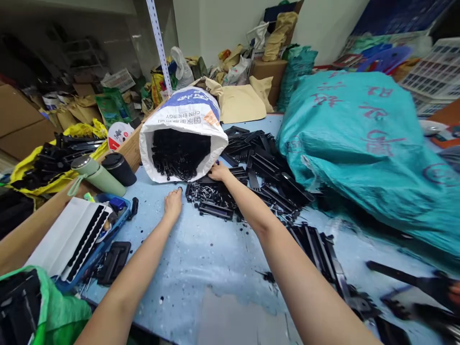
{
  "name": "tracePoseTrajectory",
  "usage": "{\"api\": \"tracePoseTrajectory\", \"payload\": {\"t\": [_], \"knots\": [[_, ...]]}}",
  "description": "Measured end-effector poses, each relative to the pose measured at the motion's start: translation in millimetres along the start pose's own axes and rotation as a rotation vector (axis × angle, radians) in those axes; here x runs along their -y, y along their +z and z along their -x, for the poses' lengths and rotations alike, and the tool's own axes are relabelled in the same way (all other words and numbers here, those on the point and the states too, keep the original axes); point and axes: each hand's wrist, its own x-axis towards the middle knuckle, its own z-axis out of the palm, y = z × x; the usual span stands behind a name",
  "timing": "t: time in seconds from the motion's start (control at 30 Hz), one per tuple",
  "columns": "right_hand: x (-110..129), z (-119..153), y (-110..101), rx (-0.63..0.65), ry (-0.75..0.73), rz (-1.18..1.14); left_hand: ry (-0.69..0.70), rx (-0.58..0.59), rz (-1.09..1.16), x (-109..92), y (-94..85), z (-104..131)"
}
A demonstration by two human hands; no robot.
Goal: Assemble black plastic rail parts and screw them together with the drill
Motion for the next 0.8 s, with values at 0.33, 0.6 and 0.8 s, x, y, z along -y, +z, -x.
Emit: {"api": "tracePoseTrajectory", "payload": {"t": [0.33,0.6,0.8], "knots": [[72,109,0,0.343,-0.43,0.068,-0.182,-0.109,0.214,18,-24.1,64],[139,167,27,0.082,-0.336,-0.05,0.091,0.069,0.698,-21,-42.3,232],[155,174,10,0.029,-0.304,-0.05,0.478,0.217,0.444,-80,-15.0,276]]}}
